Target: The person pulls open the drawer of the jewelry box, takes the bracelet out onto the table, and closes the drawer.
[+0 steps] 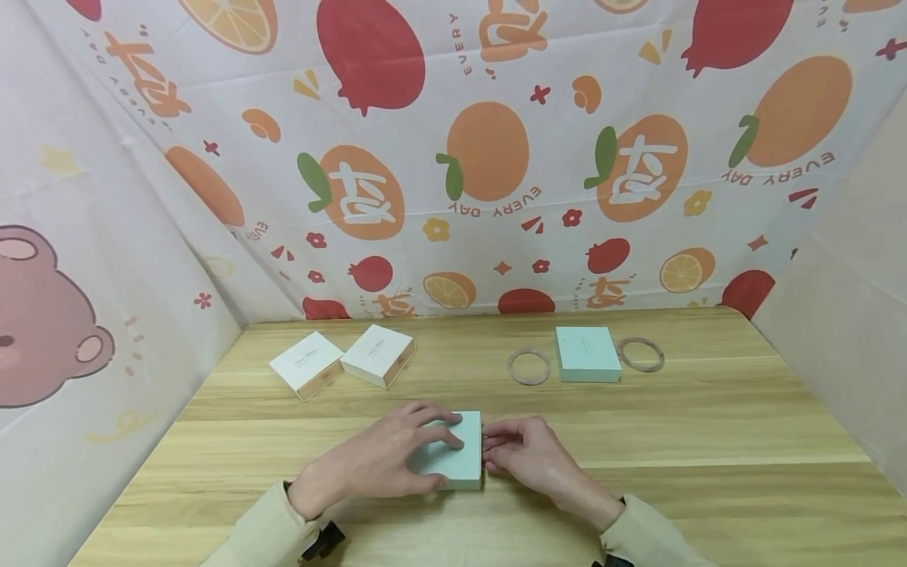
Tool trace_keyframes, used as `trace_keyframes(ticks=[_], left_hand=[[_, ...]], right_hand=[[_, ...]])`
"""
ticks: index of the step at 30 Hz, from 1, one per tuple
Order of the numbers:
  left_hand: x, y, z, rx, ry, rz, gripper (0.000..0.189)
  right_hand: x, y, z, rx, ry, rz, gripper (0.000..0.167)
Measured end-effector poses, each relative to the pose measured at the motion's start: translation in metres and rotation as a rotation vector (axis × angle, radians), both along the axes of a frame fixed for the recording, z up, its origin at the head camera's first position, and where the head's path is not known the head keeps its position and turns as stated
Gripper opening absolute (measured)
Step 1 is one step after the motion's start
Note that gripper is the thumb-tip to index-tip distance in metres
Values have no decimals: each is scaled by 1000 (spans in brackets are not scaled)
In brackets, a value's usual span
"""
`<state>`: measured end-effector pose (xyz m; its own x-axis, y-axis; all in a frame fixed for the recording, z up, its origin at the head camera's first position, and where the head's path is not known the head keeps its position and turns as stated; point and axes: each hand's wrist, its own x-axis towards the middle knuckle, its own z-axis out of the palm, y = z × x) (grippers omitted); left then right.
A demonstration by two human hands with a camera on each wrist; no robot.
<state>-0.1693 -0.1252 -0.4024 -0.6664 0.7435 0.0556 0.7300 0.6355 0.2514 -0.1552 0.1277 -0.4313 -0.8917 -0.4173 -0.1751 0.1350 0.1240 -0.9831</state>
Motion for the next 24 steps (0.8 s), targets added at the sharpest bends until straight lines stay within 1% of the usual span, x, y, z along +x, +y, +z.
trace_keyframes(ticks=[8, 13, 21, 24], left_hand=[[0, -1, 0, 3, 6, -1, 38], [1, 0, 1, -13, 24, -8, 38], [11, 0, 3, -68, 95, -23, 40], [13, 0, 3, -81, 95, -14, 41]], right_hand=[[0, -2, 0, 6, -6, 1, 40], [0, -2, 0, 7, -9, -2, 40], [2, 1, -1, -12, -35, 4, 40], [2, 4, -1, -14, -35, 1, 39]])
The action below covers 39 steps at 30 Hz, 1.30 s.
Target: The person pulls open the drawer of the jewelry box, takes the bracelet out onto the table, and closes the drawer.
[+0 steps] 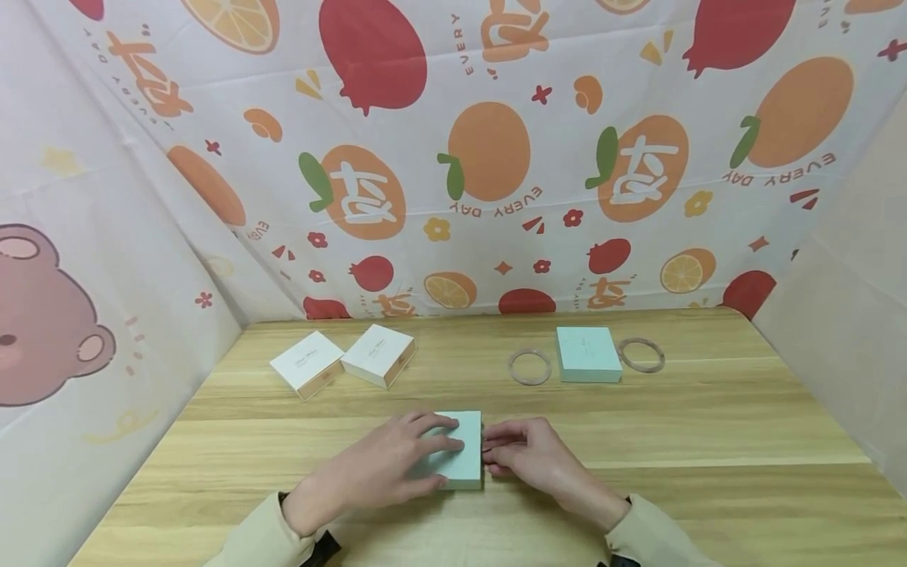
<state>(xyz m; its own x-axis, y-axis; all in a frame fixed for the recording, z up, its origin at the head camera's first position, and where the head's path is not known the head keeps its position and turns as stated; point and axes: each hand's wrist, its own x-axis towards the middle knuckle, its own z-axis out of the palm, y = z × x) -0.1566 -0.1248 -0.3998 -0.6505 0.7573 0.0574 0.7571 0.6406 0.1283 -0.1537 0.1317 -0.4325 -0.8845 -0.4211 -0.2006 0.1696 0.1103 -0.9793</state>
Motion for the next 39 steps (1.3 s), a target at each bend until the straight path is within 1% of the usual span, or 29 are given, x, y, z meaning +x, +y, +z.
trace_keyframes(ticks=[3, 6, 12, 15, 21, 30, 35, 39], left_hand=[[-1, 0, -1, 3, -8, 7, 41], [-4, -1, -1, 14, -7, 7, 41], [-16, 0, -3, 36, -8, 9, 41], [-24, 3, -3, 45, -22, 6, 41], [-44, 9, -2, 83, -94, 1, 41], [-77, 16, -1, 115, -168, 32, 42], [-92, 21, 1, 108, -177, 39, 42], [-101, 24, 2, 123, -181, 28, 41]], right_hand=[[0, 4, -1, -2, -6, -11, 39], [-1, 9, -1, 2, -15, -40, 39], [-2, 20, 0, 16, -24, -80, 40], [-2, 27, 1, 26, -15, -88, 39], [-2, 36, 2, 32, -3, -92, 40], [-3, 43, 4, 54, -14, -102, 39], [-3, 45, 5, 57, -13, -108, 39], [-3, 47, 5, 63, -6, -111, 39]])
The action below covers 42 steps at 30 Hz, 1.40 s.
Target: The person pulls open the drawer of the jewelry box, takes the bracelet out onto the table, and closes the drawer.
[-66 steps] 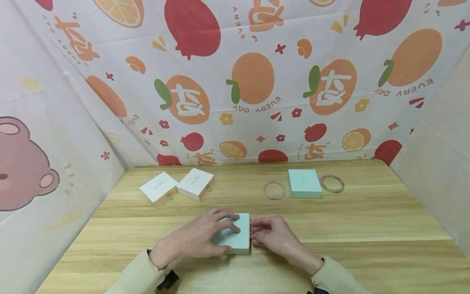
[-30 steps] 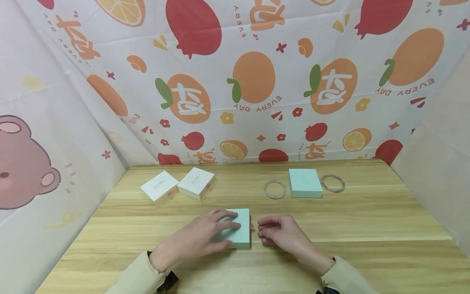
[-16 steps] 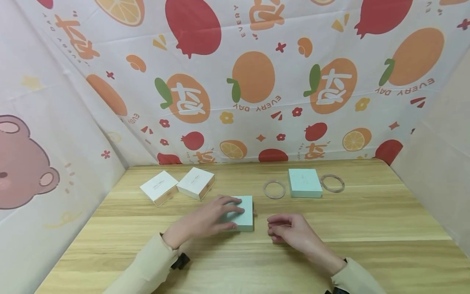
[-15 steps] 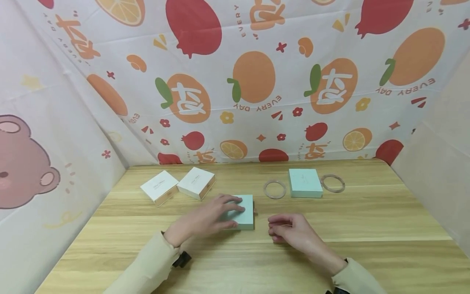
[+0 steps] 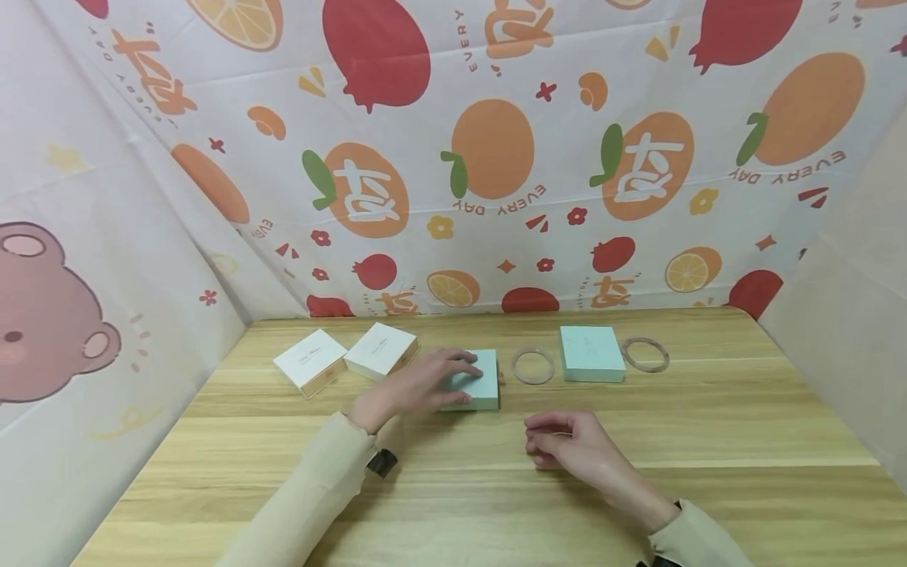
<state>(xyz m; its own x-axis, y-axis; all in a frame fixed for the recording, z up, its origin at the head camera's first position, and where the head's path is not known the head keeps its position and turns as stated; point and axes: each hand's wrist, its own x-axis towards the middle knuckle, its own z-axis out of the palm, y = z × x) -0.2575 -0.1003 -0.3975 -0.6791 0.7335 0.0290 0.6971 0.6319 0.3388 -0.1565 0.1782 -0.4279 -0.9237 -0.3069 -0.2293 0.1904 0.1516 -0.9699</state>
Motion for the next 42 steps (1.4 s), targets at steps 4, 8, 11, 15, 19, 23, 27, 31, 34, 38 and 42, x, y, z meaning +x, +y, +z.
trace_keyframes(ticks=[4, 8, 11, 15, 19, 23, 27, 31, 34, 38, 42], left_hand=[[-8, 4, 0, 13, 3, -10, 40], [-15, 7, -1, 18, -6, -3, 41], [-16, 7, -1, 21, -13, 7, 42], [-16, 7, 0, 25, -12, 5, 41], [-18, 8, 0, 30, -7, 7, 41], [-22, 12, -2, 33, -1, 6, 40], [-25, 17, -3, 30, 5, 2, 41], [-28, 21, -3, 12, 2, 23, 41], [-28, 23, -2, -3, -13, 43, 42], [-26, 21, 0, 15, -36, 56, 48], [-21, 10, 3, 44, -30, 82, 52]], right_hand=[[0, 2, 0, 6, 0, -1, 38], [0, 3, 1, 12, 0, -3, 38], [0, 4, 1, 12, 2, 0, 39], [0, 5, 2, 10, 1, 1, 39], [0, 6, 2, 6, -1, 0, 40], [0, 6, 1, 1, -1, 4, 40], [0, 7, 0, 4, 0, 5, 39], [-1, 7, -1, 0, 2, 4, 39], [-1, 7, -1, -2, 1, 3, 39], [0, 8, -2, -1, 2, 4, 39], [0, 8, -2, -1, 6, 7, 40]])
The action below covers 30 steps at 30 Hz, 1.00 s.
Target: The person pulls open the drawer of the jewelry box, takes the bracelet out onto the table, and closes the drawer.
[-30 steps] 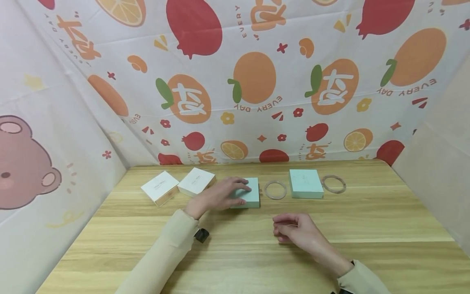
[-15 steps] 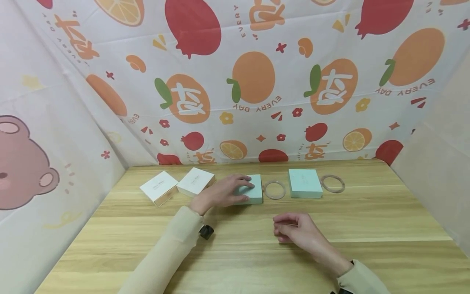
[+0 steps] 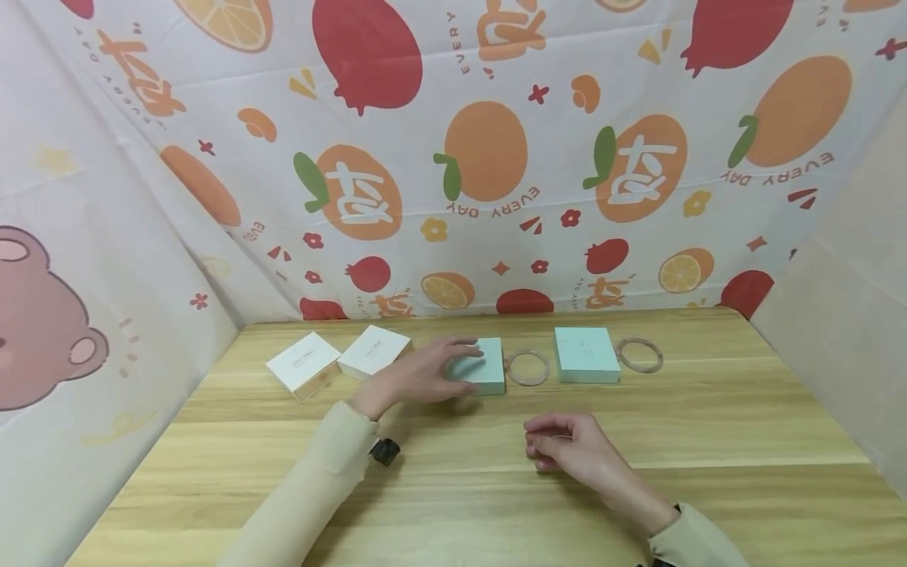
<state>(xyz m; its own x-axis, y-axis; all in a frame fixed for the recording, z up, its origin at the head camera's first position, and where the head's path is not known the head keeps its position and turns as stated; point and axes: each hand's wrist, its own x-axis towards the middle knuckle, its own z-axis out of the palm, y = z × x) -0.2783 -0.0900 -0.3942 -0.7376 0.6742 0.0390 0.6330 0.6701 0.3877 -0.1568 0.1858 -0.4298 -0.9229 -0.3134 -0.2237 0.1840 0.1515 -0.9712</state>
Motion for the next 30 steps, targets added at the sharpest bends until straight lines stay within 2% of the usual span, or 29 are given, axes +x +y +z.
trace_keyframes(ticks=[12, 14, 18, 22, 30], left_hand=[[30, -68, 1, -37, 183, 171, 51], [34, -80, 2, -30, 194, 197, 52], [38, -100, 0, -26, 203, 240, 50], [37, -113, -5, -51, 220, 263, 47], [35, -120, -10, -46, 212, 268, 47]], right_hand=[[3, 0, -1, 7, 11, 7, 37], [2, 0, -1, 7, 15, 10, 37], [2, -1, 0, 7, 16, 15, 37], [2, -1, 3, 6, 6, 17, 37], [2, -1, 4, 15, 7, 22, 37]])
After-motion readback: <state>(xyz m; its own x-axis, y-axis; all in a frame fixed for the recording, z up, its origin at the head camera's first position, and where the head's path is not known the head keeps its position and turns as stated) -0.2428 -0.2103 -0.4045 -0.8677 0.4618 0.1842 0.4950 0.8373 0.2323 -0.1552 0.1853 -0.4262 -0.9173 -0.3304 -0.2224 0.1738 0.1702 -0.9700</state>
